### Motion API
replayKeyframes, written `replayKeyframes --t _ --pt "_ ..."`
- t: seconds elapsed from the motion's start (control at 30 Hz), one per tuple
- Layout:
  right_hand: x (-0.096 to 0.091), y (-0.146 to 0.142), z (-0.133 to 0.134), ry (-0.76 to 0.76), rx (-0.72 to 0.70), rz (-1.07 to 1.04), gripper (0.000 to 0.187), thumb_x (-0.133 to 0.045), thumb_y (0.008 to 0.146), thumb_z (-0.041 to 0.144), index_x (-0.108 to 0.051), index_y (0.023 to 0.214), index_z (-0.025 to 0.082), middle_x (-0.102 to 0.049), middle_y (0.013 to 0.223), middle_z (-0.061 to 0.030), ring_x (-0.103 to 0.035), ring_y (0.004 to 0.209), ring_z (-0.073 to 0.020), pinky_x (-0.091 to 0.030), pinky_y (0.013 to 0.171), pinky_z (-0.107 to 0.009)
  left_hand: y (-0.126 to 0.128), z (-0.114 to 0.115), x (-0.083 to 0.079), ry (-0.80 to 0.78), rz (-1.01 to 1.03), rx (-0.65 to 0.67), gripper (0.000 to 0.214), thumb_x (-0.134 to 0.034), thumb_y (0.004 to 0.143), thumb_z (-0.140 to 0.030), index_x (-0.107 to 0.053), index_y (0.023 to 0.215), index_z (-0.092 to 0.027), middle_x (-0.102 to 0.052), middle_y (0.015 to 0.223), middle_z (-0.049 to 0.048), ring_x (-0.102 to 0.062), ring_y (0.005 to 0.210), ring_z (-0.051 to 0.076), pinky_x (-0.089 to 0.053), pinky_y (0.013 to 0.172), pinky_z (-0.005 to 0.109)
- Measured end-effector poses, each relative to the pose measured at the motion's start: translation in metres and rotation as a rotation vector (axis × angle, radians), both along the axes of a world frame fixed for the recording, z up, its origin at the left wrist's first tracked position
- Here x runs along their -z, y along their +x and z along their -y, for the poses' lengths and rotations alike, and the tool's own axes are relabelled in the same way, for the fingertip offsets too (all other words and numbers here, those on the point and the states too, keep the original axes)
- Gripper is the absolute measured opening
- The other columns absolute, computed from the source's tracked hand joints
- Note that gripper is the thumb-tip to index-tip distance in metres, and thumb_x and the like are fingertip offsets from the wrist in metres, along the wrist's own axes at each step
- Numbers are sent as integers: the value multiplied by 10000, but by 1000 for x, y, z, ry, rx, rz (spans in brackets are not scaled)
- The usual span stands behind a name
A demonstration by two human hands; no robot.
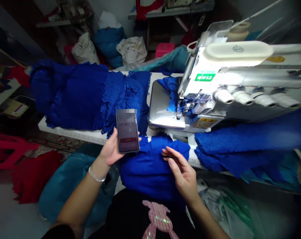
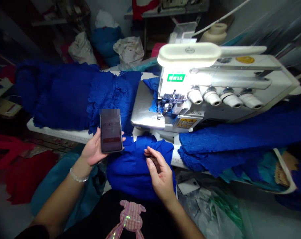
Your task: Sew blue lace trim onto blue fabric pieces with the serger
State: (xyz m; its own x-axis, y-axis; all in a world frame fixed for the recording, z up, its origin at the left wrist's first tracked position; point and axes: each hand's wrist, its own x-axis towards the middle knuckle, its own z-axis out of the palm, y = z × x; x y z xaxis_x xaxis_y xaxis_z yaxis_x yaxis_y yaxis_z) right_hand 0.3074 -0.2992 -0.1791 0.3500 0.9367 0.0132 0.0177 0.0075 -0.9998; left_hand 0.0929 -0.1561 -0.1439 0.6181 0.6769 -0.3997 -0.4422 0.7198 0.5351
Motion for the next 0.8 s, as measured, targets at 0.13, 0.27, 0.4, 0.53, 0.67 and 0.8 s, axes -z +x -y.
replayKeyframes --t 0.13,0.27,0.4,0.53,0.67,0.8 --pt "6 1 3 17 0 87 333 -559 952 334 -612 1273 263 -675 1204 -89 -651 1093 -236 -535 972 -420 4 -31 -5 46 -43 -1 672 -185 1002 -546 -398 1457 -99 -616 1313 193 -621 1183 327 -459 1017 521" --pt "6 3 1 16 -24 140 320 -526 970 316 -608 1275 263 -676 1199 -85 -654 1081 -233 -519 983 -436 15 -62 -18 106 -100 21 727 -145 990 -580 -416 1438 -75 -671 1212 204 -673 1095 316 -503 953 480" --pt "1 9 -2 34 6 224 301 -530 966 289 -615 1252 251 -675 1176 -91 -664 1046 -227 -533 951 -425 28 -106 -28 153 -270 51 816 -91 961 -641 -523 1342 -63 -711 1098 199 -702 1012 292 -533 896 450" --pt "-3 18 -4 70 53 453 228 -569 937 258 -677 1135 227 -695 1078 -98 -664 1006 -235 -541 907 -411 33 -129 -29 349 -546 -12 700 -235 969 -629 -607 1204 -84 -707 1076 180 -693 1009 247 -544 906 399" --pt "-3 23 -6 103 17 583 238 -552 938 226 -677 1140 229 -687 1056 -102 -657 994 -239 -537 894 -411 28 -92 -28 941 -1006 -311 481 -627 878 -465 -585 1248 -162 -577 1313 133 -563 1216 240 -463 1039 369" --pt "0 21 -10 172 -24 733 306 -549 929 190 -643 1220 206 -643 1116 -141 -614 1047 -262 -510 924 -453 32 -22 -14 1318 -910 -2 344 -673 845 -327 -681 1170 -216 -627 1212 99 -547 1179 269 -367 1117 432"
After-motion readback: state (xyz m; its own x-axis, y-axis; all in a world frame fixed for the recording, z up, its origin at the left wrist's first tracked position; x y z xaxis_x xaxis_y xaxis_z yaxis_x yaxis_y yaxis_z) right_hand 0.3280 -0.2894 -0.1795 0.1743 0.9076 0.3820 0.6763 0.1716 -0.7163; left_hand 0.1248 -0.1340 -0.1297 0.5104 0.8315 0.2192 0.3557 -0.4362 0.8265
